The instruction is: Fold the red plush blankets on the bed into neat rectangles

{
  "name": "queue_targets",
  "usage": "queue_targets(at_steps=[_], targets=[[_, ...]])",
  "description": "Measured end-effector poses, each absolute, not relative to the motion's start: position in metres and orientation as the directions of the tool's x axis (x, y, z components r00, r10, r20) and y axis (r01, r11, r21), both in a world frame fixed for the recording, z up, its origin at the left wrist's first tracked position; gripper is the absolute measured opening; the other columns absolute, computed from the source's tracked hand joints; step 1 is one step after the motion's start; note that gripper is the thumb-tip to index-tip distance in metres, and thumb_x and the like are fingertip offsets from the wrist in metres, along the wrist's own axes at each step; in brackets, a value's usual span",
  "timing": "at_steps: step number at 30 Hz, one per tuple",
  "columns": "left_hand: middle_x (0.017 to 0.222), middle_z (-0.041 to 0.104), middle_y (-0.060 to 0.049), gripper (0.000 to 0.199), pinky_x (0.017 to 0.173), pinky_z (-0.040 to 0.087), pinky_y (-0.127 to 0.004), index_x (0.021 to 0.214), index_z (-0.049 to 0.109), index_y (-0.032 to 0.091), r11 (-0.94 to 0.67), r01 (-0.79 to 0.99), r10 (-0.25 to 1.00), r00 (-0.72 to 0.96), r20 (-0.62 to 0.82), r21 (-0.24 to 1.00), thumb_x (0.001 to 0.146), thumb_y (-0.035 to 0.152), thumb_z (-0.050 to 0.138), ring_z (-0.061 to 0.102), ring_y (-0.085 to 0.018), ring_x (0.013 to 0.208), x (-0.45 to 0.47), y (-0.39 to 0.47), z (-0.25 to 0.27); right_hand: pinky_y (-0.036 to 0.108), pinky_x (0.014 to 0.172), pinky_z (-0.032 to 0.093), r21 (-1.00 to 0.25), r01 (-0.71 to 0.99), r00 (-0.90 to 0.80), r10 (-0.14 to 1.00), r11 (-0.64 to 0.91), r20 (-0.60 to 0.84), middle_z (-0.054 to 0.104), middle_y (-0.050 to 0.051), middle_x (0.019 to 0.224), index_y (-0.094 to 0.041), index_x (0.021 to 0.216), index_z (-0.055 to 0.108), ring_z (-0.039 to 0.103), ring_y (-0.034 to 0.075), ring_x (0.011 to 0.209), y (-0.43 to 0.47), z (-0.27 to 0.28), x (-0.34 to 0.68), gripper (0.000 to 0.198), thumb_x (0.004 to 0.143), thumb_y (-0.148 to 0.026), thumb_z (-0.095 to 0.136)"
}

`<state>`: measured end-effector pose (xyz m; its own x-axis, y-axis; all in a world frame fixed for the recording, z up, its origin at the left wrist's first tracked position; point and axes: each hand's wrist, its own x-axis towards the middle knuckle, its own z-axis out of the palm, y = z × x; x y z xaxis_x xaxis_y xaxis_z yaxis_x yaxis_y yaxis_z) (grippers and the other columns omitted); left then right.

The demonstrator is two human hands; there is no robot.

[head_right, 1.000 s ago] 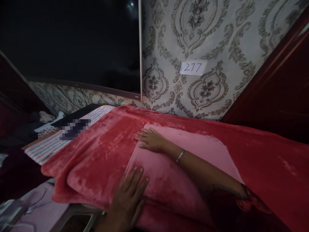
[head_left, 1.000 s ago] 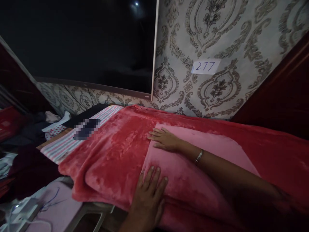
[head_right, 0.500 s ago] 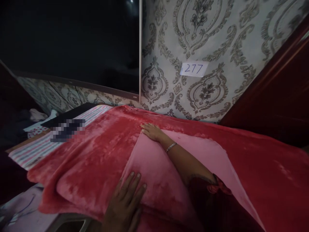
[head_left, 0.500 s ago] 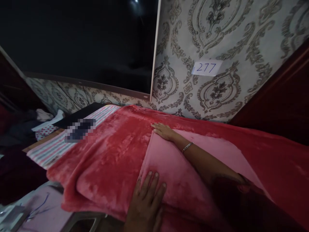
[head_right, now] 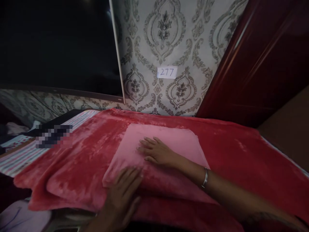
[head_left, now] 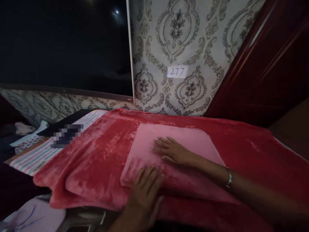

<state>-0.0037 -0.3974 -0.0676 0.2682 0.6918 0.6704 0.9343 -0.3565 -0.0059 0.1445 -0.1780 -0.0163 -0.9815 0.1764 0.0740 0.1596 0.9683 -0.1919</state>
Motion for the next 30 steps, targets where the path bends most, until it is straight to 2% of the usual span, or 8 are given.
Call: queue_targets(at_steps=[2,4,7,10,16,21,26,30], targets=[[0.145,0.059,-0.012,0.051,0.121,0.033,-0.047,0.142,0.054,0.015,-0.435,0.9,0.709,0.337,0.619,0.009,0.092,0.023,0.052,0.043,-0.025,0.144,0.019,-0.385,-0.064,0.06,0.122,0.013,-0.22,0.184,-0.977,0.203,0.958,0.067,0.025,0.007,0.167,-0.034,0.156,0.036,0.013,0.028,0.156,-0.18,-0.017,0.162,0.055,0.105,-0.052,0.032],[0.151,0.053,-0.013,0.055,0.118,0.036,-0.053,0.144,0.052,0.018,-0.441,0.897,0.757,0.361,0.545,0.019,0.092,0.033,0.056,0.042,-0.029,0.145,0.038,-0.372,-0.065,0.059,0.122,0.014,-0.233,0.206,-0.974,0.222,0.95,0.042,0.024,0.006,0.167,-0.034,0.157,0.034,0.014,0.027,0.156,-0.177,-0.018,0.168,0.055,0.105,-0.052,0.031],[0.162,0.036,-0.014,0.077,0.114,0.034,-0.067,0.154,0.04,0.025,-0.389,0.921,0.807,0.34,0.483,0.001,0.086,0.049,0.065,0.032,-0.038,0.149,0.051,-0.36,-0.075,0.061,0.121,0.015,-0.221,0.214,-0.975,0.221,0.951,0.007,0.02,0.006,0.168,-0.033,0.158,0.031,0.014,0.029,0.155,-0.164,-0.022,0.164,0.06,0.104,-0.057,0.034],[0.165,0.028,-0.013,0.089,0.115,0.027,-0.07,0.158,0.032,0.03,-0.381,0.923,0.802,0.356,0.479,-0.048,0.081,0.056,0.068,0.026,-0.041,0.151,0.05,-0.359,-0.087,0.064,0.121,0.01,-0.191,0.217,-0.974,0.224,0.957,0.02,0.02,0.007,0.168,-0.031,0.159,0.03,0.012,0.031,0.155,-0.138,-0.026,0.154,0.063,0.102,-0.059,0.037],[0.163,0.033,-0.015,0.089,0.118,0.017,-0.07,0.155,0.038,0.029,-0.399,0.908,0.759,0.406,0.51,-0.13,0.079,0.067,0.063,0.029,-0.042,0.149,0.044,-0.356,-0.098,0.062,0.121,0.015,-0.217,0.376,-0.924,0.383,0.901,-0.01,0.018,0.007,0.168,-0.032,0.16,0.026,0.016,0.032,0.155,-0.065,-0.033,0.133,0.065,0.102,-0.06,0.033],[0.156,0.046,-0.014,0.085,0.122,-0.001,-0.066,0.147,0.05,0.03,-0.387,0.902,0.706,0.424,0.568,-0.192,0.076,0.075,0.061,0.019,-0.041,0.153,0.043,-0.347,-0.113,0.058,0.123,0.012,-0.278,0.445,-0.89,0.455,0.851,-0.031,0.024,0.006,0.167,-0.03,0.16,0.027,0.016,0.029,0.155,-0.024,-0.049,0.125,0.065,0.103,-0.061,0.026],[0.157,0.046,-0.009,0.074,0.123,0.005,-0.065,0.138,0.056,0.035,-0.324,0.933,0.716,0.348,0.605,-0.155,0.073,0.066,0.072,0.021,-0.039,0.153,0.049,-0.345,-0.127,0.052,0.124,0.015,-0.356,0.45,-0.868,0.495,0.819,0.042,0.031,0.006,0.165,-0.028,0.159,0.032,0.023,0.026,0.154,-0.017,-0.058,0.13,0.065,0.103,-0.061,0.024],[0.158,0.045,-0.009,0.081,0.124,0.003,-0.066,0.14,0.055,0.035,-0.332,0.934,0.731,0.344,0.589,-0.132,0.069,0.069,0.073,0.017,-0.039,0.154,0.049,-0.345,-0.127,0.048,0.124,0.018,-0.341,0.442,-0.865,0.495,0.83,0.082,0.037,0.007,0.162,-0.025,0.158,0.035,0.03,0.024,0.151,-0.021,-0.054,0.129,0.062,0.105,-0.056,0.024]])
